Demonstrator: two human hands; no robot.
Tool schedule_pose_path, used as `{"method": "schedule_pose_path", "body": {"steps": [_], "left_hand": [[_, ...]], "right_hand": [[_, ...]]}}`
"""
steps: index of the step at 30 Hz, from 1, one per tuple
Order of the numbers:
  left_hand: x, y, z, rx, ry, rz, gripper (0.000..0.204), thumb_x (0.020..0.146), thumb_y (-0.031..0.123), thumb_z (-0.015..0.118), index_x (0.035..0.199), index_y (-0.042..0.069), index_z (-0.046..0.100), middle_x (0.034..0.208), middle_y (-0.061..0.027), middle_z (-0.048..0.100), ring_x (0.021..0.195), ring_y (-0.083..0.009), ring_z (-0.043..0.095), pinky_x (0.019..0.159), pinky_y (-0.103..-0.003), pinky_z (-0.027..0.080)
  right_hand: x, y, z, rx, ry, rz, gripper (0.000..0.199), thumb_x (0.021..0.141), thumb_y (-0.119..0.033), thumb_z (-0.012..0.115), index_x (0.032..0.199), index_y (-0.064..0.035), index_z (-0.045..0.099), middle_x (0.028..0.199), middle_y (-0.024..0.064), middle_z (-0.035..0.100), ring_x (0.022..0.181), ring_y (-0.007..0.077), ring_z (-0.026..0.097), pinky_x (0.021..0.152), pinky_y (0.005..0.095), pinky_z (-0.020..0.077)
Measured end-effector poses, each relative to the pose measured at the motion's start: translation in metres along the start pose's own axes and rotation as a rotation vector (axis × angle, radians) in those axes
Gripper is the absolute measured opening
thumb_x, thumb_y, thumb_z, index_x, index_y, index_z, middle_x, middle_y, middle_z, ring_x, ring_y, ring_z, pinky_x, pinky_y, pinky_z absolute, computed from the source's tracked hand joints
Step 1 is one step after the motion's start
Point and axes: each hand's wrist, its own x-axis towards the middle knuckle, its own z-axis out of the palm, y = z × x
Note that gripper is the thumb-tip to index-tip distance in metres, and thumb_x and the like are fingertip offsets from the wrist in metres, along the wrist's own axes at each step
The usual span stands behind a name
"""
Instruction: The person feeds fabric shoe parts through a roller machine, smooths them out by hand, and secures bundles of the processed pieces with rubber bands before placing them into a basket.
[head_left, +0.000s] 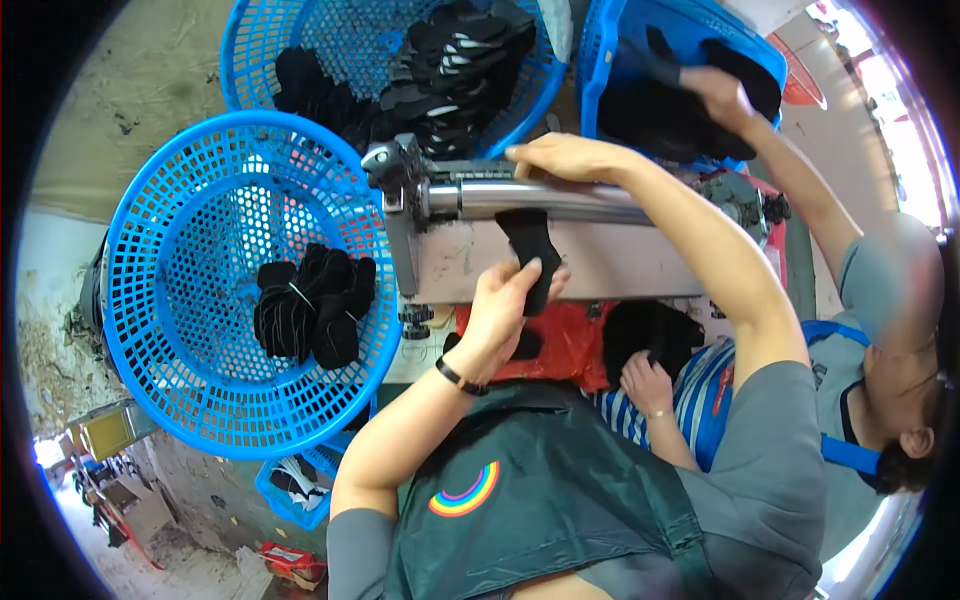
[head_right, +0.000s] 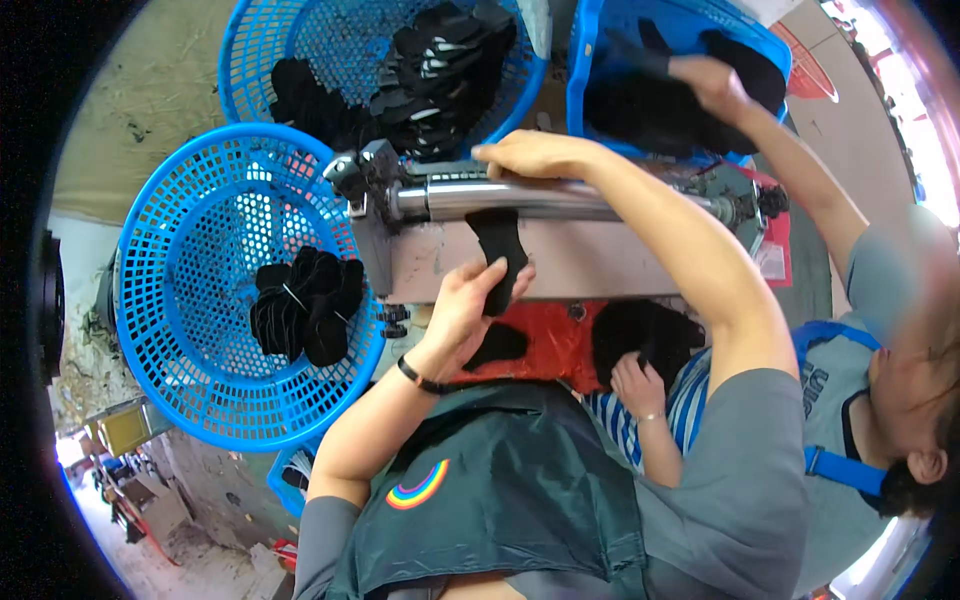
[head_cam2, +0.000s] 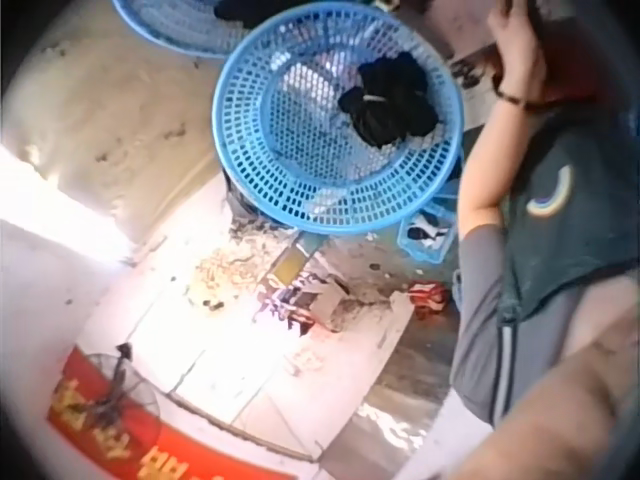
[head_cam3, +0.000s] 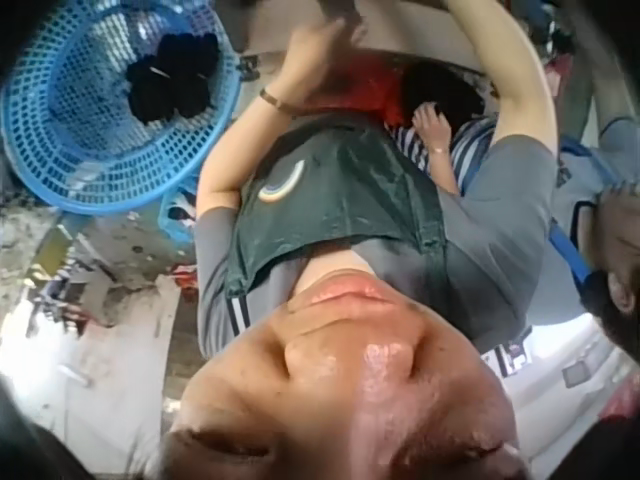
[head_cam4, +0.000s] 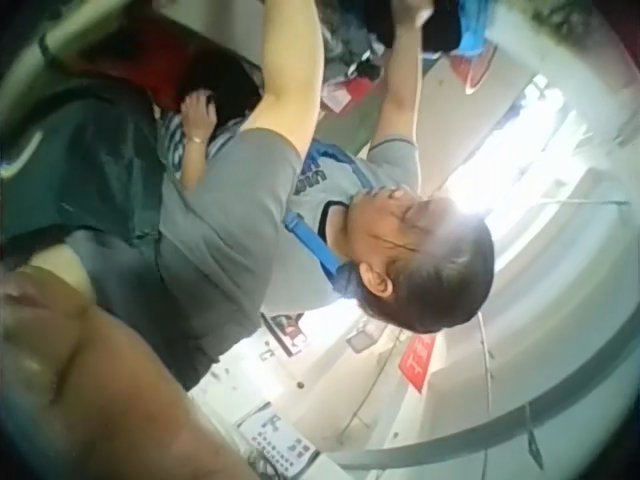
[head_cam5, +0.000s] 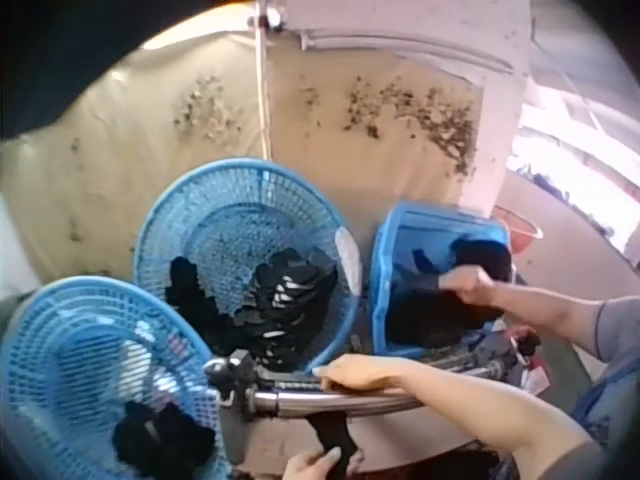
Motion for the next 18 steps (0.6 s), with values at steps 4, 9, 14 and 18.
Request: {"method": "schedule_pose_path", "body": {"steps": [4, 9, 14, 18], "left_hand": [[-0.032, -0.005, -0.026, 0.266, -0.128, -0.048, 0.031, 0.102, 0.014, 0.054, 0.124, -0.007, 0.055, 0.113, -0.0176, 0.067, 0.100, -0.0226, 0.069, 0.087, -0.033, 0.058], [-0.087, -0.017, -0.085, 0.399, 0.003, -0.040, 0.032, 0.101, 0.014, 0.057, 0.129, -0.002, 0.053, 0.113, -0.0152, 0.069, 0.102, -0.0210, 0.068, 0.087, -0.033, 0.056], [-0.105, -0.040, -0.134, 0.479, 0.266, 0.045, 0.031, 0.099, 0.014, 0.061, 0.124, -0.002, 0.057, 0.113, -0.0127, 0.069, 0.101, -0.0175, 0.068, 0.087, -0.029, 0.055], [-0.107, -0.046, -0.138, 0.416, 0.320, 0.030, 0.030, 0.098, 0.014, 0.061, 0.122, -0.003, 0.058, 0.112, -0.0118, 0.070, 0.099, -0.0158, 0.067, 0.085, -0.028, 0.054]], "right_hand": [[0.021, 0.010, -0.020, -0.154, 0.138, -0.163, 0.031, 0.078, -0.016, 0.068, 0.103, 0.0026, 0.068, 0.097, 0.0132, 0.070, 0.091, 0.0223, 0.065, 0.082, 0.0334, 0.0508], [0.015, -0.030, -0.071, -0.361, 0.431, -0.457, 0.027, 0.074, -0.011, 0.065, 0.098, -0.0016, 0.072, 0.093, 0.0170, 0.072, 0.090, 0.0286, 0.069, 0.081, 0.0374, 0.0534], [0.018, -0.100, -0.126, -0.385, 1.078, -0.811, 0.016, 0.084, -0.014, 0.063, 0.095, -0.0020, 0.065, 0.088, 0.0154, 0.068, 0.083, 0.0303, 0.066, 0.075, 0.0379, 0.0508], [0.075, -0.092, -0.148, -0.595, 1.247, -0.869, 0.012, 0.077, -0.007, 0.061, 0.088, -0.0036, 0.064, 0.086, 0.0163, 0.066, 0.083, 0.0351, 0.065, 0.075, 0.0399, 0.0514]]}}
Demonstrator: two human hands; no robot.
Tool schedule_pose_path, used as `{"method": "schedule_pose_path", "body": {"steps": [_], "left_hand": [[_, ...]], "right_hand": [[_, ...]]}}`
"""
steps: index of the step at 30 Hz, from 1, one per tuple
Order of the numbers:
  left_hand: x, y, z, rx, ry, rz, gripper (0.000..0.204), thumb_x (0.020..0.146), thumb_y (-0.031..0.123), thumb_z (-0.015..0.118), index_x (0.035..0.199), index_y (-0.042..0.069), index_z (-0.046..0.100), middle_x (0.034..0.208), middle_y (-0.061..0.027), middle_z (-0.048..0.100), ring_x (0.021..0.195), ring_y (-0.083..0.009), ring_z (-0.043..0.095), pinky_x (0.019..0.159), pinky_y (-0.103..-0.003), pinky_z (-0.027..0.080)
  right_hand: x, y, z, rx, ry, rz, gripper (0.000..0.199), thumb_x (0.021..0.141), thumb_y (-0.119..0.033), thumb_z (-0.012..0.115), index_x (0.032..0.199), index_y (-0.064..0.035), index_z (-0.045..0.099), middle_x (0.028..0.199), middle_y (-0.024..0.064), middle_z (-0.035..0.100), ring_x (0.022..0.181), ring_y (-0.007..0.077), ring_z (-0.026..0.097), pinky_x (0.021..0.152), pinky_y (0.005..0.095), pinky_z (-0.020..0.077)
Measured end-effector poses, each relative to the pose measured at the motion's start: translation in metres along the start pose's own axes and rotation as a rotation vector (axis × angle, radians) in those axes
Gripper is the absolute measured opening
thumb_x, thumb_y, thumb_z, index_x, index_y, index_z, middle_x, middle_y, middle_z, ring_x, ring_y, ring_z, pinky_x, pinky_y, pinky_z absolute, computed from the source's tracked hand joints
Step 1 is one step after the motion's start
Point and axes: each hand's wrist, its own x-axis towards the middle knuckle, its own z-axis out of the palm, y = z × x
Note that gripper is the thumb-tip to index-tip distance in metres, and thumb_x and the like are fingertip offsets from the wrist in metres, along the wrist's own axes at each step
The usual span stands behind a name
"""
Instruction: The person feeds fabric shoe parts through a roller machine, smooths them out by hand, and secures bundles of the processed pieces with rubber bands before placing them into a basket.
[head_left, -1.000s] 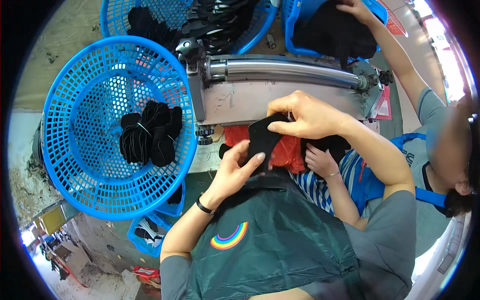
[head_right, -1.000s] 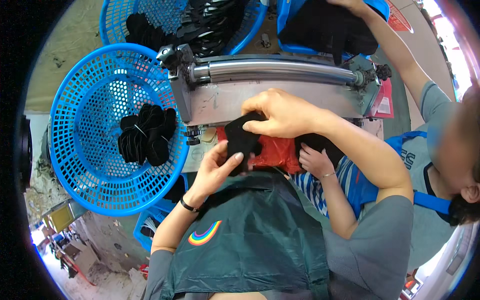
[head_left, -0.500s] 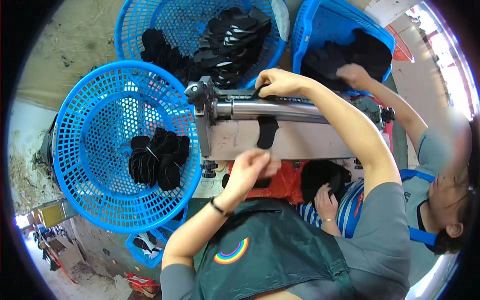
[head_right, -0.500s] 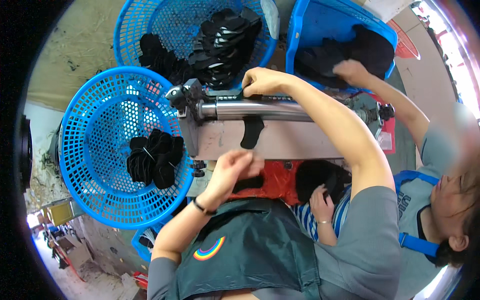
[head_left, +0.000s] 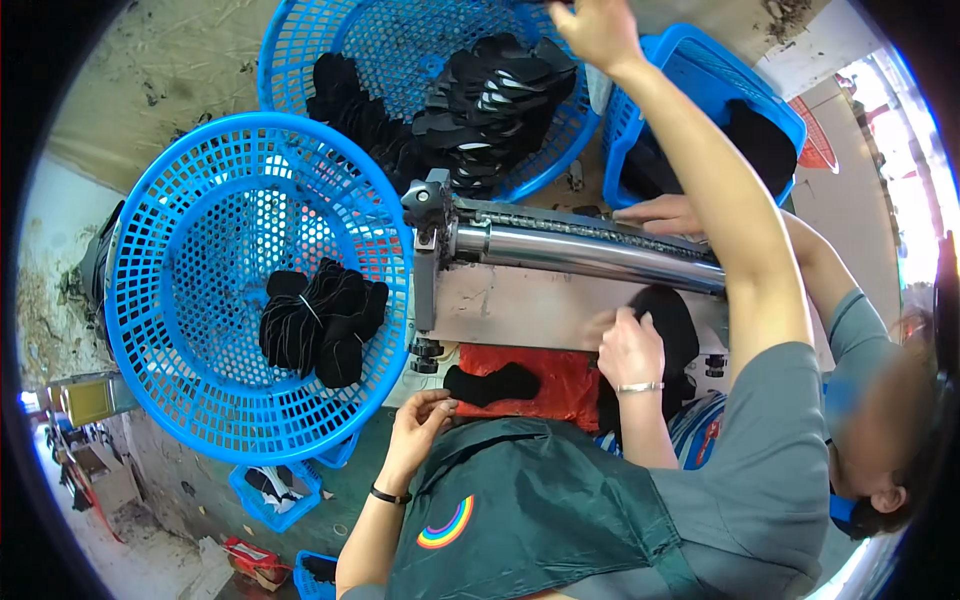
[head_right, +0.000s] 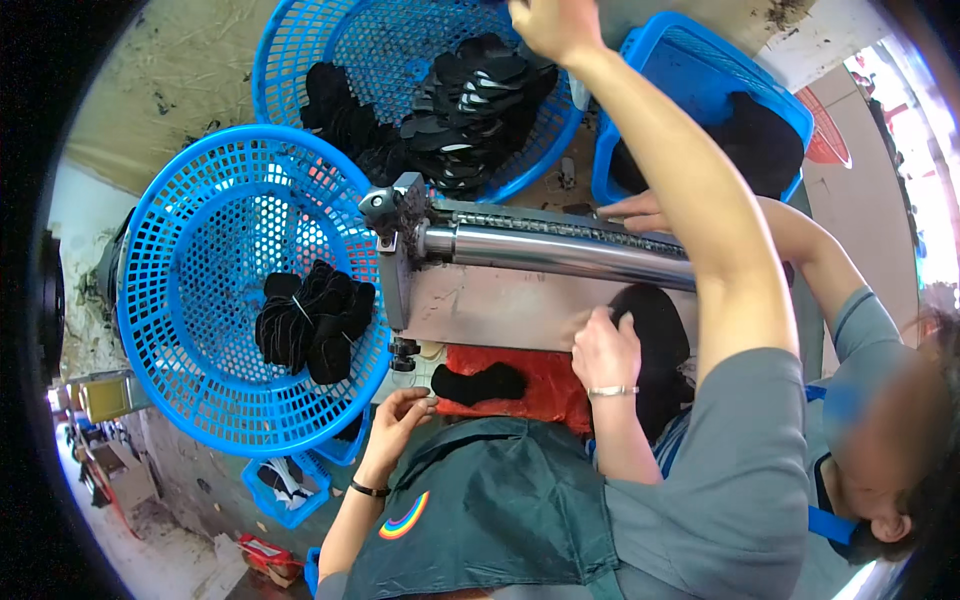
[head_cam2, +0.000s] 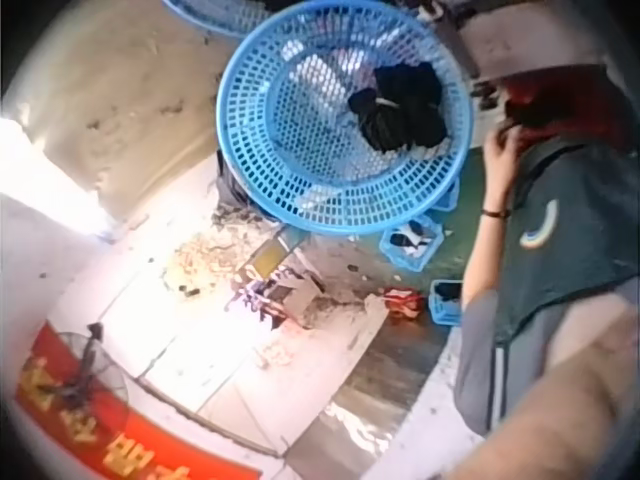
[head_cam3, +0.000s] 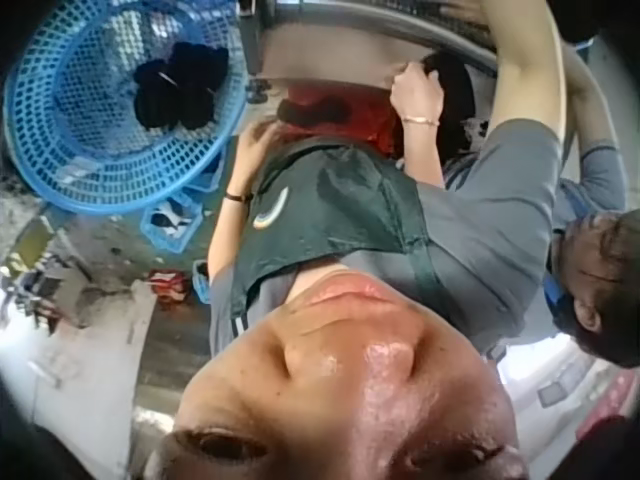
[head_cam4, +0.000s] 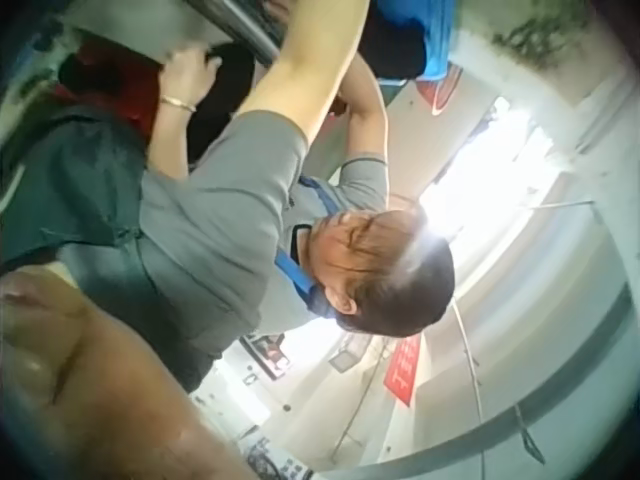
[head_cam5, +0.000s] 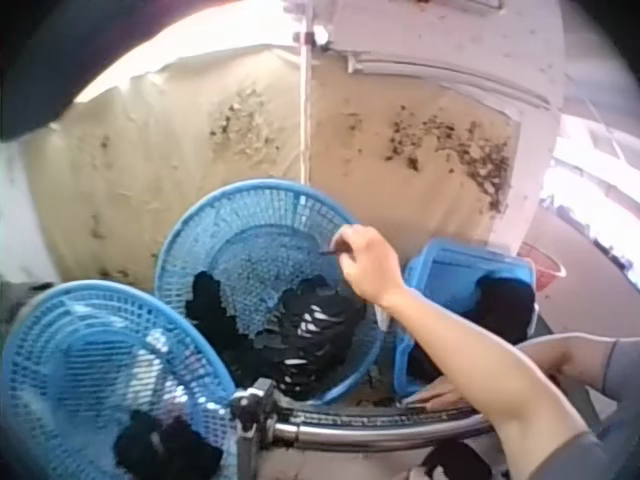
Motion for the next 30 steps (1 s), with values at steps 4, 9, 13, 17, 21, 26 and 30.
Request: {"method": "schedule_pose_path", "body": {"steps": [4, 9, 13, 17, 21, 26, 30], "left_hand": [[0.003, -0.010, 0.000, 0.104, 0.001, 0.054, 0.031, 0.097, 0.015, 0.062, 0.121, -0.004, 0.059, 0.109, -0.0106, 0.071, 0.097, -0.0148, 0.067, 0.084, -0.027, 0.053], [0.006, -0.054, -0.017, 0.464, 0.080, 0.240, 0.029, 0.095, 0.019, 0.063, 0.115, -0.001, 0.064, 0.101, -0.0169, 0.072, 0.096, -0.0262, 0.071, 0.085, -0.035, 0.054], [0.028, -0.041, 0.014, 0.687, -0.019, 0.452, 0.025, 0.089, 0.013, 0.063, 0.112, 0.003, 0.065, 0.099, -0.0158, 0.071, 0.093, -0.0342, 0.068, 0.082, -0.041, 0.054], [0.073, -0.049, 0.043, 0.889, -0.162, 0.688, 0.035, 0.086, 0.012, 0.066, 0.120, 0.005, 0.064, 0.111, -0.0162, 0.067, 0.101, -0.0348, 0.064, 0.085, -0.042, 0.053], [0.082, -0.060, 0.060, 1.118, -0.007, 0.825, 0.051, 0.081, 0.014, 0.070, 0.131, 0.010, 0.057, 0.119, -0.0191, 0.058, 0.110, -0.0377, 0.055, 0.093, -0.045, 0.047], [0.104, -0.068, 0.070, 1.233, -0.086, 0.966, 0.050, 0.074, 0.005, 0.062, 0.124, 0.009, 0.064, 0.115, -0.0155, 0.055, 0.102, -0.0329, 0.054, 0.086, -0.043, 0.047], [0.101, -0.067, 0.064, 1.237, -0.160, 1.005, 0.051, 0.076, 0.007, 0.064, 0.126, 0.010, 0.063, 0.114, -0.0106, 0.057, 0.102, -0.0312, 0.055, 0.089, -0.043, 0.046]], "right_hand": [[-0.078, 0.040, 0.041, -0.071, -0.343, 0.136, 0.033, 0.083, -0.026, 0.071, 0.108, -0.0051, 0.070, 0.106, 0.0154, 0.071, 0.102, 0.0322, 0.067, 0.091, 0.0376, 0.0508], [-0.099, -0.017, 0.002, 0.122, -0.132, 0.352, 0.014, 0.081, -0.011, 0.069, 0.090, -0.0015, 0.065, 0.083, 0.0159, 0.068, 0.076, 0.0276, 0.067, 0.070, 0.0382, 0.0514], [-0.120, -0.068, -0.041, 0.350, -0.250, 0.586, 0.020, 0.091, -0.018, 0.066, 0.082, -0.0006, 0.062, 0.072, 0.0082, 0.064, 0.063, 0.0140, 0.058, 0.058, 0.0312, 0.0456], [-0.134, -0.102, -0.110, 0.384, -0.307, 0.725, 0.037, 0.102, -0.023, 0.056, 0.071, -0.0026, 0.056, 0.062, 0.0005, 0.056, 0.055, 0.0072, 0.048, 0.050, 0.0270, 0.0381], [-0.209, -0.118, -0.095, 0.402, -0.571, 0.674, 0.033, 0.096, -0.036, 0.058, 0.106, -0.0068, 0.069, 0.104, 0.0150, 0.070, 0.103, 0.0334, 0.065, 0.089, 0.0421, 0.0504], [-0.247, -0.128, -0.067, -0.188, -0.540, 0.391, 0.048, 0.099, -0.045, 0.048, 0.106, -0.0018, 0.066, 0.102, 0.0184, 0.068, 0.102, 0.0362, 0.063, 0.090, 0.0470, 0.0484], [-0.207, -0.152, -0.028, -0.094, -0.734, 0.526, 0.052, 0.100, -0.045, 0.041, 0.099, -0.0029, 0.070, 0.106, 0.0200, 0.070, 0.104, 0.0383, 0.064, 0.092, 0.0484, 0.0485]]}}
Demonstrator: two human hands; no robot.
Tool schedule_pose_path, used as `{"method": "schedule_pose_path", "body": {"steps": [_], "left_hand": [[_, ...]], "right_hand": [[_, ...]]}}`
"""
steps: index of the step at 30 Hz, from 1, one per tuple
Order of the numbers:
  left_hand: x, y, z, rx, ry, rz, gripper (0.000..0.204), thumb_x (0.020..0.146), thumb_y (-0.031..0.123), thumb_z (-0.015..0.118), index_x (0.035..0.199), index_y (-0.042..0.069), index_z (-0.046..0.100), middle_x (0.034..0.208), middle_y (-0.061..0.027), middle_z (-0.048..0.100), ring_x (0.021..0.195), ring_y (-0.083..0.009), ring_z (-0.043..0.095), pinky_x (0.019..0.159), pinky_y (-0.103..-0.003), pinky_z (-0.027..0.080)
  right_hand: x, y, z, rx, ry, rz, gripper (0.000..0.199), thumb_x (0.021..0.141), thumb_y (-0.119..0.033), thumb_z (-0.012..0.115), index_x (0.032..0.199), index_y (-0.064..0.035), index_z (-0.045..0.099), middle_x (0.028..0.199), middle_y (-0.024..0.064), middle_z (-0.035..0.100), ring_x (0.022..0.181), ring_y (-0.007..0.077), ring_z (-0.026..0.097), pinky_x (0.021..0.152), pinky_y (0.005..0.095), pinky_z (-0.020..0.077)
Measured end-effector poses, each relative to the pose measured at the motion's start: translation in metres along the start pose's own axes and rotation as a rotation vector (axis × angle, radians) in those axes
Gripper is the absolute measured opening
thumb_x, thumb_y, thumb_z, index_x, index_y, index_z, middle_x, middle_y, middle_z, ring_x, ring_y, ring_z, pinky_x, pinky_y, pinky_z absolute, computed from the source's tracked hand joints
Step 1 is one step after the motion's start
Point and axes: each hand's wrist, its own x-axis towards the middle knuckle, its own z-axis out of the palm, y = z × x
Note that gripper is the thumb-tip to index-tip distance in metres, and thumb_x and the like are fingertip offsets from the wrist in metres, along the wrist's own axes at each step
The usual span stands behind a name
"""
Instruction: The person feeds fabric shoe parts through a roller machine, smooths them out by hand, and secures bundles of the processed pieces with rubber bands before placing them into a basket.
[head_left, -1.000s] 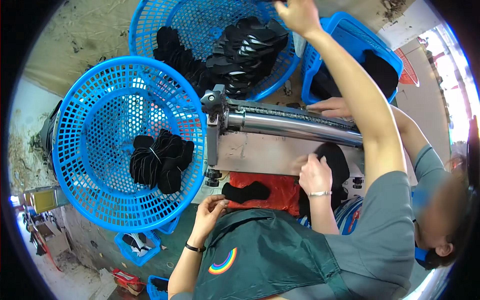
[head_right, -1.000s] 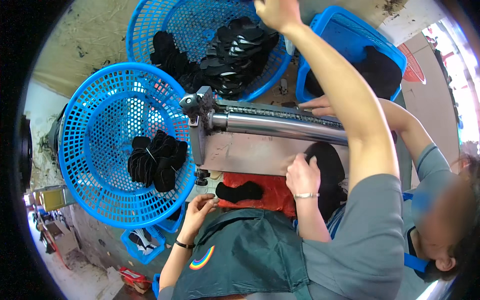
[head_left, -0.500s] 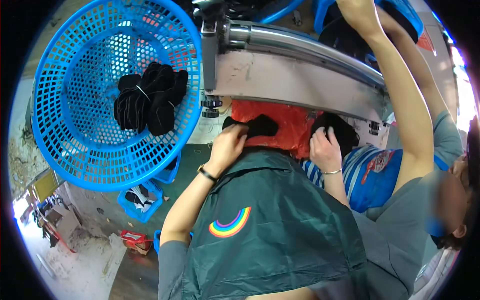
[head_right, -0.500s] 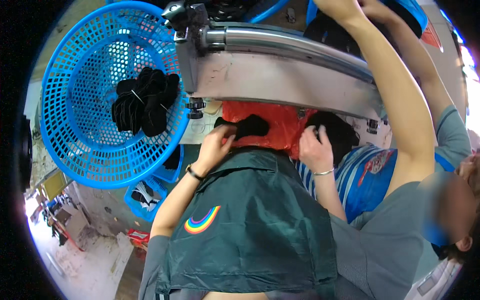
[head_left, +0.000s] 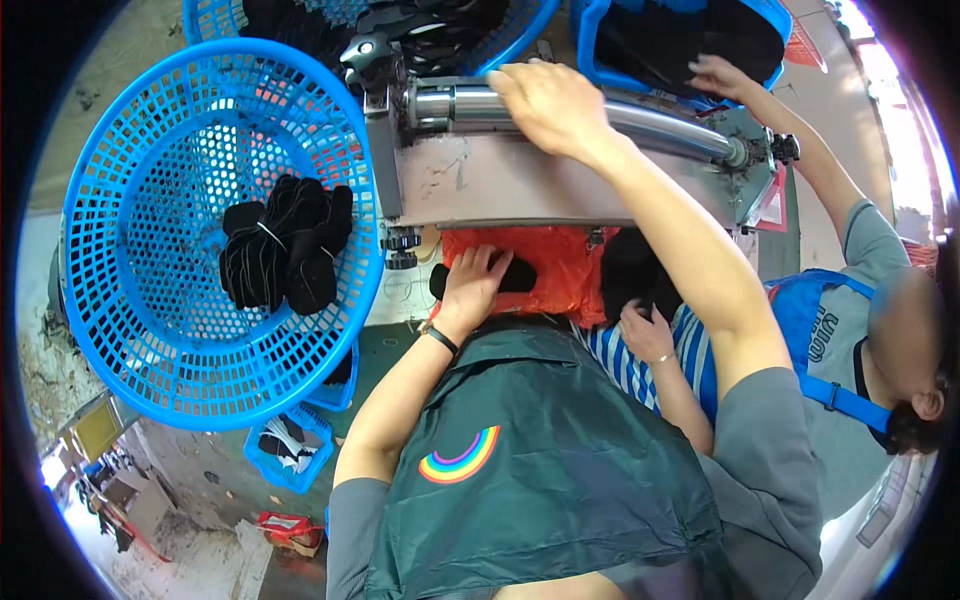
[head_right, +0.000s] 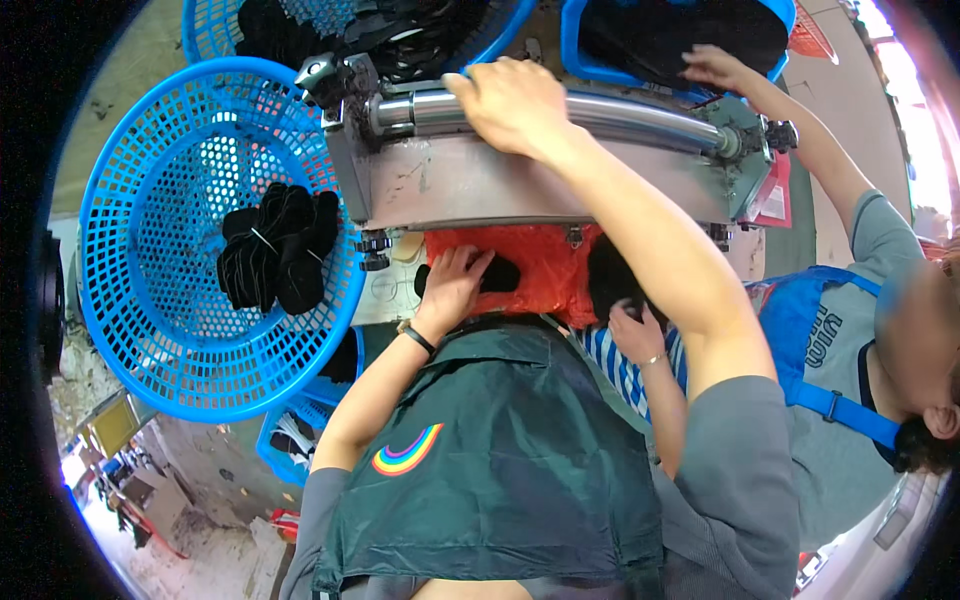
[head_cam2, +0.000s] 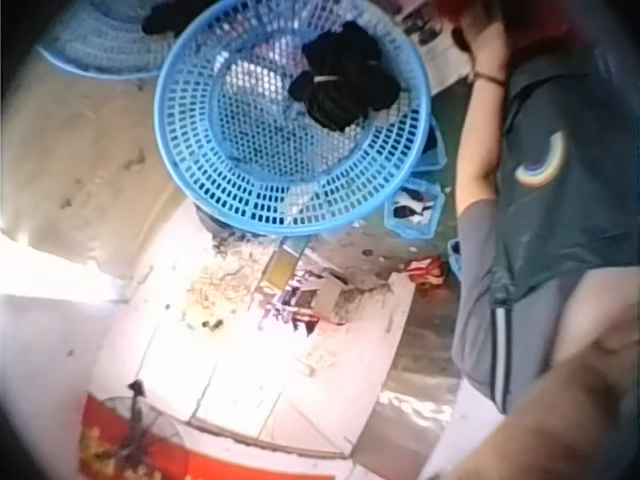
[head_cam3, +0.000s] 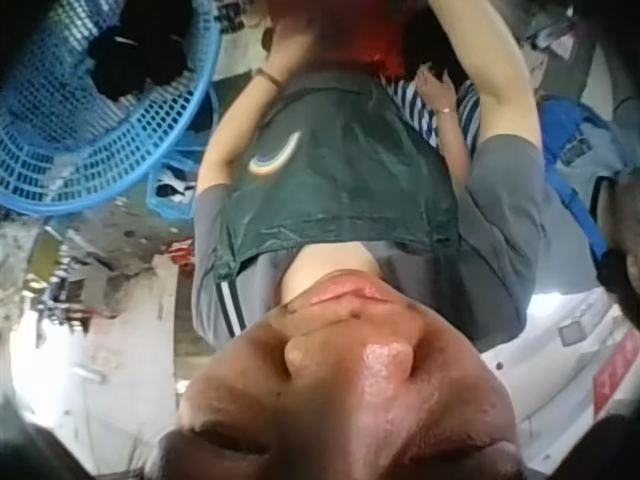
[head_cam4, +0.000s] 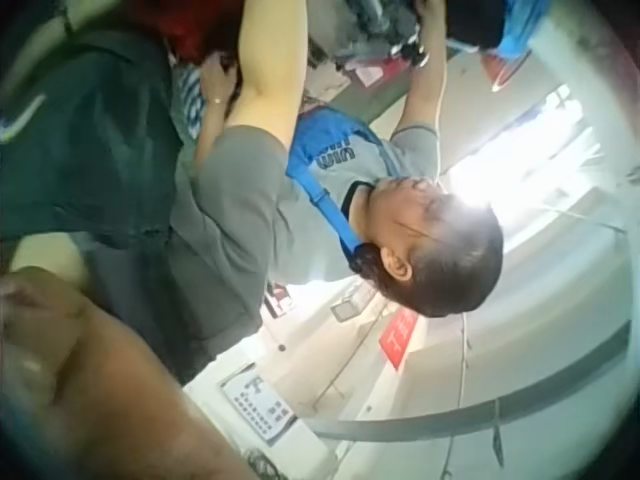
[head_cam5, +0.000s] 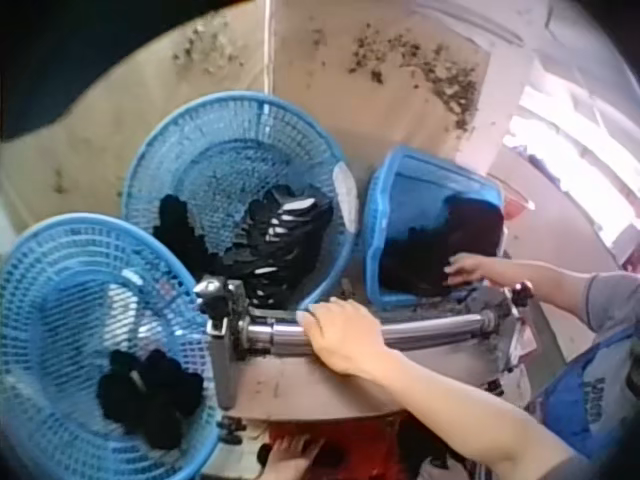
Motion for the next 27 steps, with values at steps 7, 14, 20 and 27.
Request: {"method": "schedule_pose_path", "body": {"steps": [7, 14, 20, 27], "left_hand": [[-0.006, 0.001, -0.003, 0.049, 0.045, 0.097, 0.034, 0.081, 0.011, 0.058, 0.114, 0.008, 0.063, 0.118, -0.0107, 0.060, 0.104, -0.0285, 0.058, 0.088, -0.039, 0.045], [-0.011, 0.015, -0.068, -0.429, -0.044, 0.092, 0.031, 0.076, 0.000, 0.069, 0.105, 0.004, 0.061, 0.092, -0.0119, 0.067, 0.087, -0.0287, 0.067, 0.077, -0.041, 0.054], [0.017, 0.057, -0.143, -1.040, 0.083, -0.507, 0.022, 0.094, 0.016, 0.069, 0.108, 0.001, 0.061, 0.077, 0.0006, 0.064, 0.069, -0.0042, 0.061, 0.053, -0.020, 0.044], [0.037, 0.061, -0.138, -1.479, 0.061, -0.678, 0.033, 0.098, 0.005, 0.057, 0.131, 0.002, 0.049, 0.098, -0.0093, 0.069, 0.086, -0.0195, 0.071, 0.074, -0.029, 0.059]], "right_hand": [[0.057, -0.018, 0.018, 0.172, -0.344, 0.217, 0.047, 0.100, -0.040, 0.037, 0.121, -0.0086, 0.064, 0.124, 0.0206, 0.064, 0.121, 0.0399, 0.057, 0.104, 0.0496, 0.0415], [0.068, 0.026, -0.021, 0.495, 0.226, 0.139, 0.037, 0.093, -0.038, 0.061, 0.088, -0.0023, 0.068, 0.088, 0.0134, 0.070, 0.087, 0.0285, 0.068, 0.079, 0.0380, 0.0515], [0.038, 0.044, -0.103, 0.959, -0.016, 0.258, 0.033, 0.097, -0.022, 0.058, 0.069, -0.0036, 0.057, 0.062, 0.0014, 0.058, 0.050, 0.0128, 0.054, 0.045, 0.0290, 0.0417], [0.027, 0.072, -0.110, 0.697, -0.119, 0.169, 0.049, 0.102, -0.049, 0.049, 0.096, -0.0046, 0.071, 0.097, 0.0086, 0.071, 0.087, 0.0162, 0.066, 0.078, 0.0269, 0.0521]]}}
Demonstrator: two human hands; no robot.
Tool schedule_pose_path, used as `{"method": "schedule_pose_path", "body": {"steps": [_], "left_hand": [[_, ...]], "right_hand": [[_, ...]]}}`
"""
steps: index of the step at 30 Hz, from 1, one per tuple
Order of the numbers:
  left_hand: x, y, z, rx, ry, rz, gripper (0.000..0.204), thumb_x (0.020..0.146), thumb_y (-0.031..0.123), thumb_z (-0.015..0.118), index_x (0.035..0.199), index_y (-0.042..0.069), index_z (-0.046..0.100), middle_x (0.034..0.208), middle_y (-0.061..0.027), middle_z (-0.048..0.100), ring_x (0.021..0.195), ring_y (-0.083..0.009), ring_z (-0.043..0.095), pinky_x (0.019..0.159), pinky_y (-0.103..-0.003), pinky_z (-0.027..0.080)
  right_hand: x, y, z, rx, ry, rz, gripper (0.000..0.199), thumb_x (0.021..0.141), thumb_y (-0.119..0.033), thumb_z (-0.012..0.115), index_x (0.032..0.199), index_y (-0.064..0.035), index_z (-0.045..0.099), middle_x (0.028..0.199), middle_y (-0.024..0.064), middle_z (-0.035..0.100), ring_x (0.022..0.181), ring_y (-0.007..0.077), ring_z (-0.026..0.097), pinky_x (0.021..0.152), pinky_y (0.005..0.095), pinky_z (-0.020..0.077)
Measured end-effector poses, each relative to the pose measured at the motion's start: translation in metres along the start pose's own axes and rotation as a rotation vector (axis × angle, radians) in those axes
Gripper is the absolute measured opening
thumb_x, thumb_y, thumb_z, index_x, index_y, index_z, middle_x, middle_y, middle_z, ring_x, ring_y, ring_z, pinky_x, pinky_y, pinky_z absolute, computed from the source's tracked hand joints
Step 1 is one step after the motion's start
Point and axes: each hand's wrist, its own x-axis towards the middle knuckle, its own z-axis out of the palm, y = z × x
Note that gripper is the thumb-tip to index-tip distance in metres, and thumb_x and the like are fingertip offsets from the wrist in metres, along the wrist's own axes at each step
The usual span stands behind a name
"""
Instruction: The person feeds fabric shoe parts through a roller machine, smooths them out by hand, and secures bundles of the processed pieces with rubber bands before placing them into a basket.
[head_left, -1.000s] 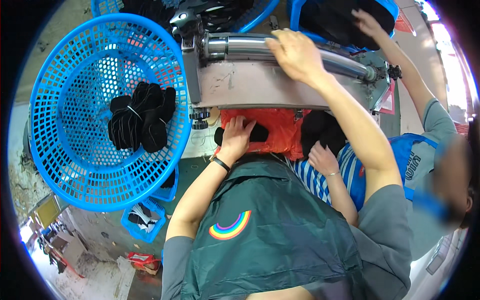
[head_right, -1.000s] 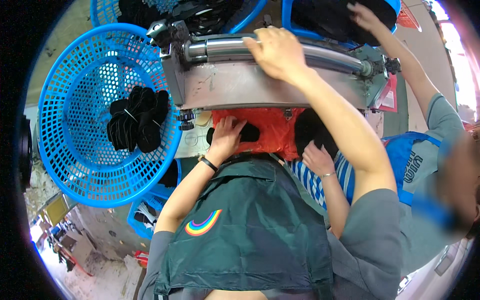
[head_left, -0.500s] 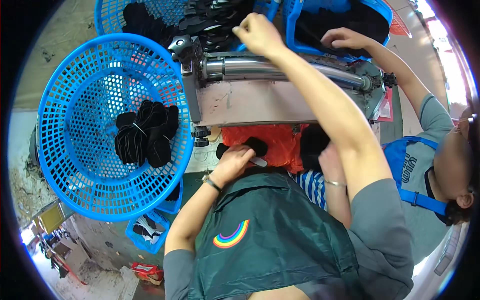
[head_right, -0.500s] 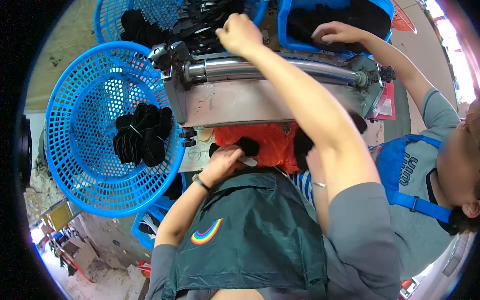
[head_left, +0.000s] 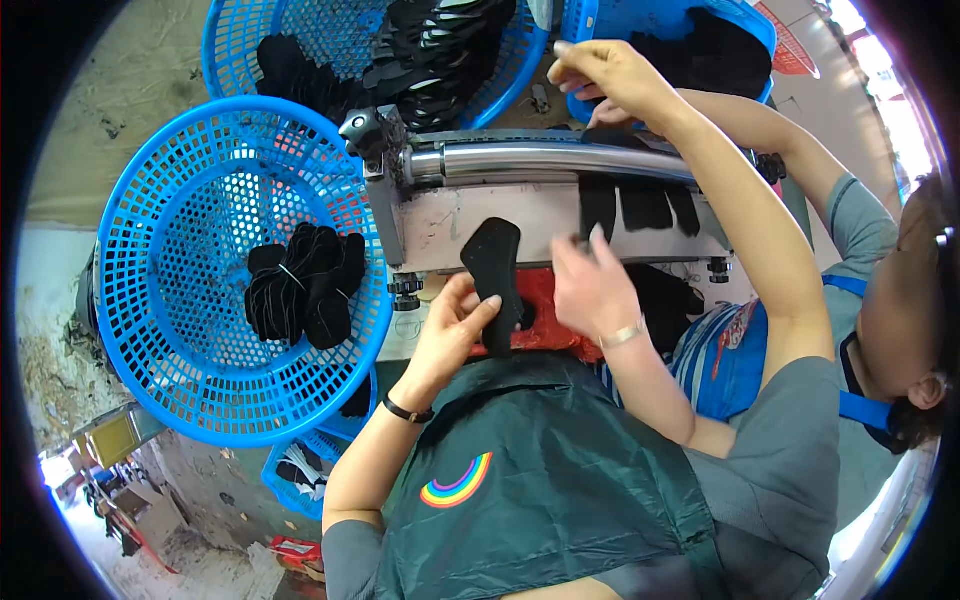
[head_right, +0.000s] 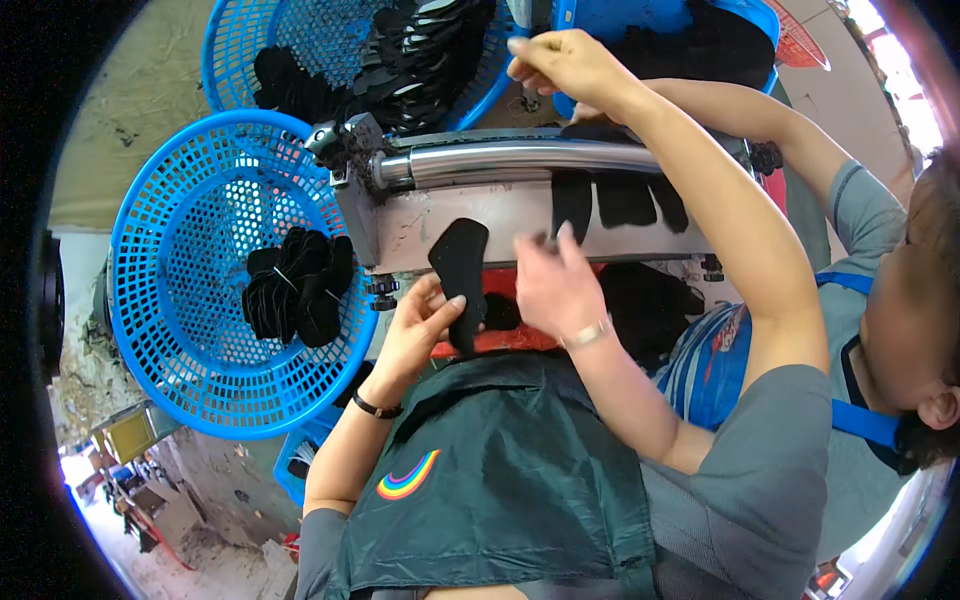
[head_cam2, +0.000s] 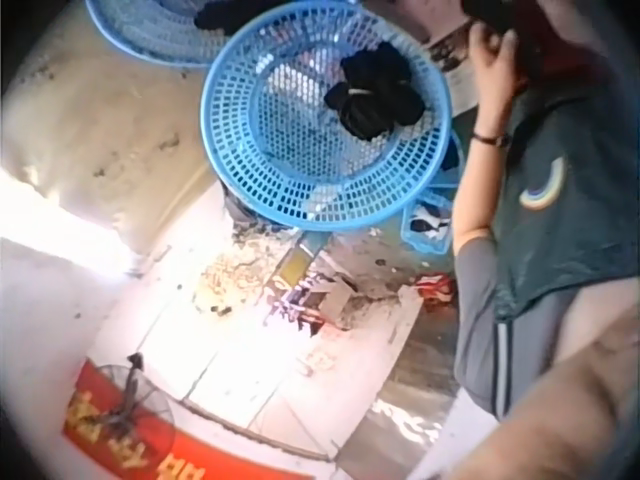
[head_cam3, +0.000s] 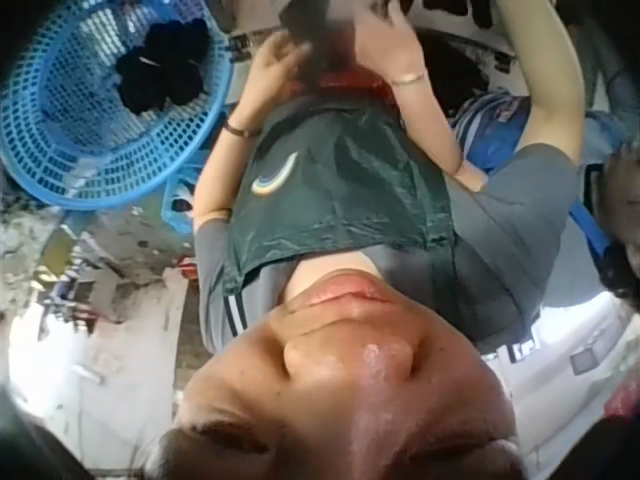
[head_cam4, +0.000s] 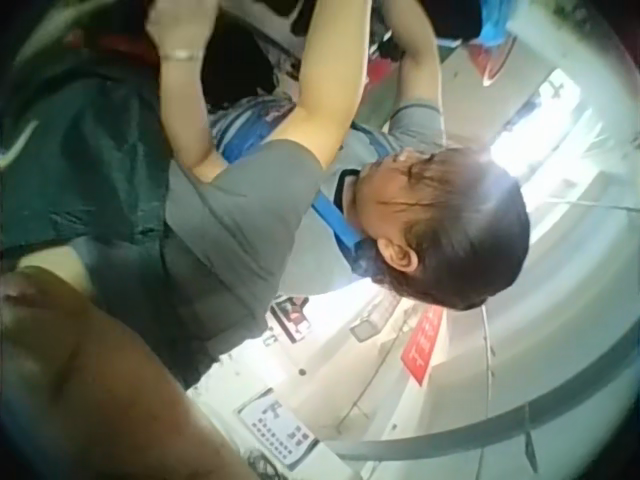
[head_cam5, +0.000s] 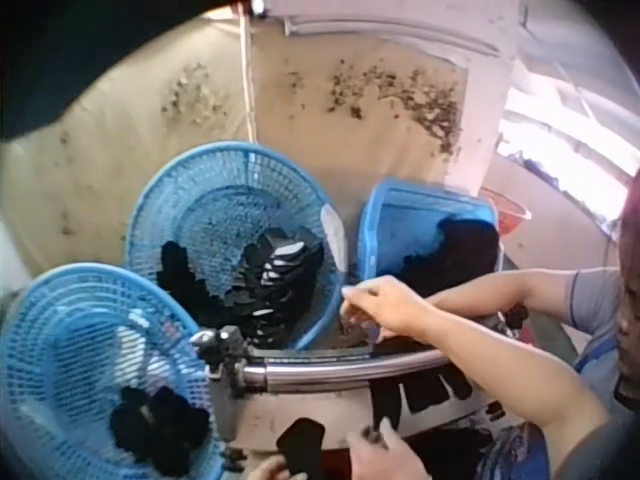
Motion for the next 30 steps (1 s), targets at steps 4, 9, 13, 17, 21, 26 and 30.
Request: {"method": "schedule_pose_path", "body": {"steps": [4, 9, 13, 17, 21, 26, 30], "left_hand": [[0.007, 0.010, 0.013, -0.030, -0.023, -0.153, 0.024, 0.099, 0.007, 0.058, 0.121, -0.004, 0.056, 0.097, -0.0099, 0.070, 0.086, -0.0182, 0.070, 0.077, -0.028, 0.058], [0.060, 0.018, 0.032, -0.027, 0.001, -0.069, 0.019, 0.099, 0.012, 0.059, 0.111, -0.003, 0.060, 0.097, -0.0113, 0.071, 0.082, -0.0145, 0.069, 0.068, -0.024, 0.056], [0.052, 0.002, 0.023, 0.081, 0.041, -0.009, 0.031, 0.098, 0.007, 0.060, 0.124, -0.006, 0.051, 0.109, -0.0155, 0.069, 0.095, -0.0220, 0.071, 0.075, -0.027, 0.059], [0.004, -0.010, 0.000, 0.143, -0.071, -0.069, 0.030, 0.099, 0.009, 0.058, 0.126, -0.005, 0.052, 0.111, -0.0167, 0.068, 0.099, -0.0213, 0.070, 0.086, -0.031, 0.058], [-0.031, -0.037, -0.043, 0.176, 0.059, -0.155, 0.032, 0.098, 0.011, 0.060, 0.126, -0.003, 0.054, 0.112, -0.0141, 0.068, 0.101, -0.0194, 0.069, 0.086, -0.031, 0.057], [-0.044, -0.054, -0.065, 0.105, 0.281, -0.156, 0.031, 0.097, 0.012, 0.062, 0.124, -0.003, 0.057, 0.112, -0.0131, 0.069, 0.102, -0.0176, 0.067, 0.087, -0.031, 0.055], [-0.049, -0.054, -0.068, 0.106, 0.326, -0.177, 0.032, 0.097, 0.014, 0.063, 0.124, -0.003, 0.057, 0.112, -0.0121, 0.069, 0.104, -0.0168, 0.066, 0.088, -0.030, 0.054]], "right_hand": [[0.014, 0.019, 0.010, -0.065, -0.307, -0.004, 0.052, 0.102, -0.047, 0.048, 0.101, 0.0001, 0.071, 0.095, 0.0113, 0.071, 0.091, 0.0184, 0.064, 0.085, 0.0335, 0.0502], [0.032, 0.024, 0.063, -0.274, -0.545, 0.139, 0.063, 0.102, -0.053, 0.042, 0.100, 0.0026, 0.072, 0.092, 0.0152, 0.070, 0.086, 0.0242, 0.061, 0.086, 0.0362, 0.0485], [0.053, 0.022, 0.068, -0.169, -0.563, 0.260, 0.047, 0.084, -0.020, 0.067, 0.125, 0.0008, 0.057, 0.118, 0.0150, 0.064, 0.095, 0.0242, 0.062, 0.085, 0.0343, 0.0493], [0.080, 0.021, 0.037, -0.301, -0.388, -0.176, 0.029, 0.073, -0.008, 0.066, 0.099, 0.0052, 0.068, 0.088, 0.0136, 0.071, 0.084, 0.0177, 0.065, 0.077, 0.0327, 0.0518], [0.112, -0.020, 0.011, -0.299, -0.097, -0.403, 0.028, 0.075, -0.008, 0.068, 0.100, 0.0034, 0.069, 0.088, 0.0099, 0.072, 0.079, 0.0158, 0.064, 0.073, 0.0312, 0.0509], [0.183, -0.054, -0.009, 0.351, 0.442, -0.160, 0.028, 0.092, -0.018, 0.061, 0.069, -0.0029, 0.057, 0.067, 0.0038, 0.062, 0.053, 0.0131, 0.056, 0.045, 0.0288, 0.0431], [0.203, -0.029, 0.033, 0.593, 0.392, 0.099, 0.025, 0.086, -0.008, 0.074, 0.098, 0.0117, 0.065, 0.086, 0.0131, 0.070, 0.076, 0.0201, 0.072, 0.076, 0.0260, 0.0611]]}}
